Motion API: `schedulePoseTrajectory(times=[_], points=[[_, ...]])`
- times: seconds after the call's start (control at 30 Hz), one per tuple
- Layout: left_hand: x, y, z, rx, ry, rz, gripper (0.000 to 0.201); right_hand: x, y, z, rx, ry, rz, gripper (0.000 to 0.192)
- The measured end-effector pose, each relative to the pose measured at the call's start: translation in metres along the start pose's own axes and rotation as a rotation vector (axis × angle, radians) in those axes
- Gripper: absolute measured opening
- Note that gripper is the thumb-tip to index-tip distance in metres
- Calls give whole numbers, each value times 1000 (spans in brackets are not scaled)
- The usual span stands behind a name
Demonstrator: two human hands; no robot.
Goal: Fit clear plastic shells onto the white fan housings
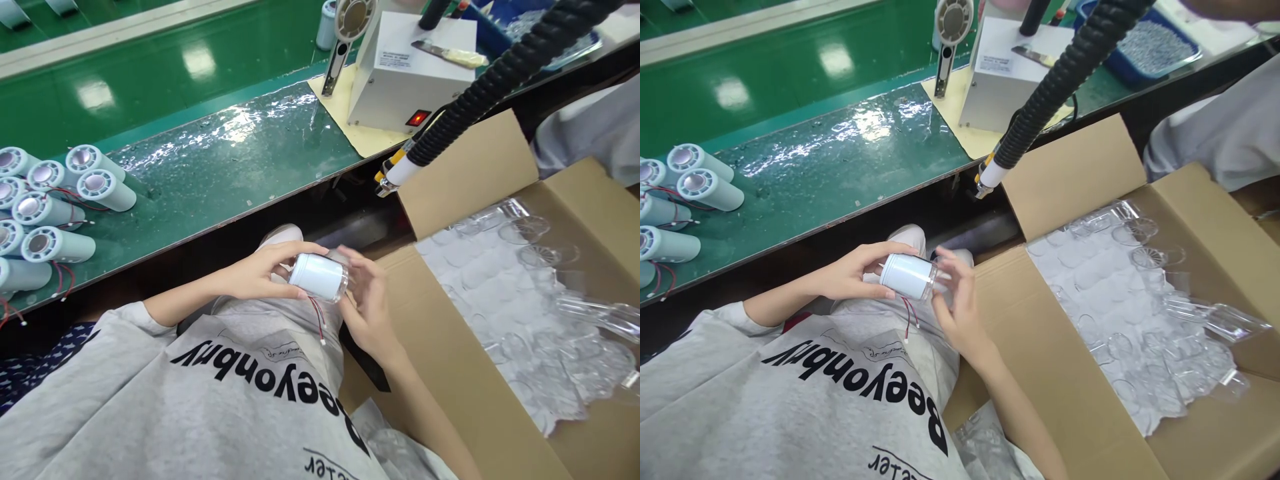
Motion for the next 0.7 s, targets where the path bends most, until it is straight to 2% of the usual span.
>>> schedulePoseTrajectory(times=[0.07,0.13,0.2,0.27,0.37,0.6,0.7], points=[[-1,0,-3,43,27,-13,70,-1,2,-19,299,149,-58,30],[-1,-1,-5,44,43,-35,72,-6,4,-23,387,194,-166,32],[-2,-1,-2,-14,39,-62,74,-4,3,-15,299,116,-187,39],[-3,0,1,-83,56,-100,75,-1,3,-4,133,-19,-167,46],[-6,2,0,-73,141,-158,74,1,6,7,-45,-88,-155,43],[-16,0,-23,79,306,-190,79,5,4,0,-38,41,-146,35],[-21,-3,-37,129,341,-134,77,-8,4,10,-173,-28,-186,53]])
Point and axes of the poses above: each hand's wrist, its own y-axis away from the middle knuckle, its own x-axis out of the back of the hand, z = x × y, the point moved 7 cm from there along -y, towards the middle knuckle, and after that the axes turned 3 degrees about x, right-handed, at the moved point
